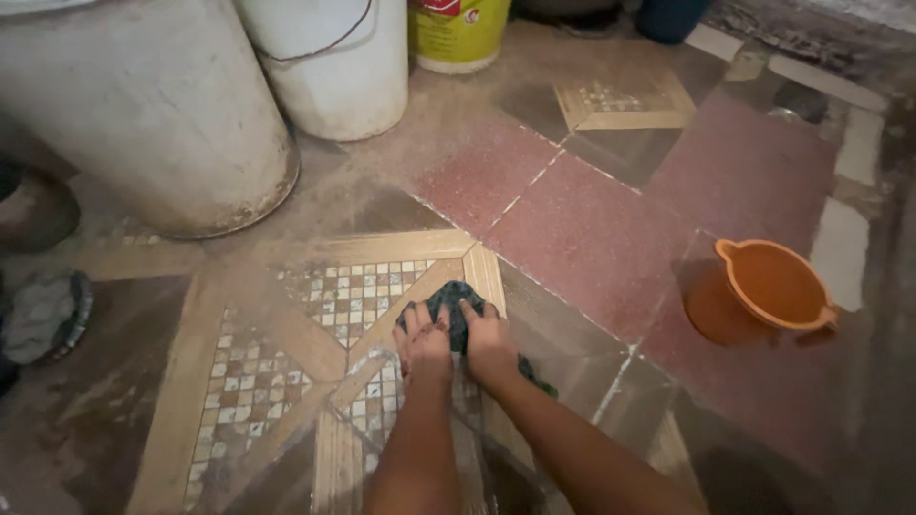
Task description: The person wipes the tiled floor by hand using a cloth. They dip the cloth into a bucket of water and wring it out before scrubbing various sections of the tiled surface and the area around several plastic buckets.
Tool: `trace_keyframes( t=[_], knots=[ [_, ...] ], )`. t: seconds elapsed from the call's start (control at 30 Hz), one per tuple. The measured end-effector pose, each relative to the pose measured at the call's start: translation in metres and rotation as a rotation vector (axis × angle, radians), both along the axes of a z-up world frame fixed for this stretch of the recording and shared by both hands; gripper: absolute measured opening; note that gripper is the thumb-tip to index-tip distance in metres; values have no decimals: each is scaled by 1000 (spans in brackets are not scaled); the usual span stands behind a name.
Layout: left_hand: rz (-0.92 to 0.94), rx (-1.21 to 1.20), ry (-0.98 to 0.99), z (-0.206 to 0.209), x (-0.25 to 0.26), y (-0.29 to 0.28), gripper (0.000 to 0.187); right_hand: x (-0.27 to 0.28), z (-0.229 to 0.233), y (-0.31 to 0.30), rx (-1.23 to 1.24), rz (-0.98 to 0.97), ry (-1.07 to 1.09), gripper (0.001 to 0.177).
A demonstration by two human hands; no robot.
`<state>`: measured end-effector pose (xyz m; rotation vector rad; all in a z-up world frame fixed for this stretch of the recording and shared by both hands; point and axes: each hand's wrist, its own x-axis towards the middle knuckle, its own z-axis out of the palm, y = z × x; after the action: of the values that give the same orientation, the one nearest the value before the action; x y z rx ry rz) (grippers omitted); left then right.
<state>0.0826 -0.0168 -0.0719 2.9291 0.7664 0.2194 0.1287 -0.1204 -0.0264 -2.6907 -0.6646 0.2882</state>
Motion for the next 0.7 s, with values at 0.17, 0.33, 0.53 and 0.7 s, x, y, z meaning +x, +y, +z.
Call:
trace_keyframes(
  t=[0.17, 0.33, 0.53, 0.7],
  knots=[
    [-46, -34, 136, 13, 20, 25, 40, 14, 2, 25, -81, -125, 212, 76],
    [-120, -35, 37, 12, 17, 37, 40, 8, -2, 37, -136, -138, 115, 63],
    [-184, -6, -10, 0, 38, 59, 35, 30, -20, 39, -153, 17, -168, 68],
    [-122, 65, 197, 6, 73, 70, 30, 61, -29, 61, -183, 19, -226, 61]
  ],
)
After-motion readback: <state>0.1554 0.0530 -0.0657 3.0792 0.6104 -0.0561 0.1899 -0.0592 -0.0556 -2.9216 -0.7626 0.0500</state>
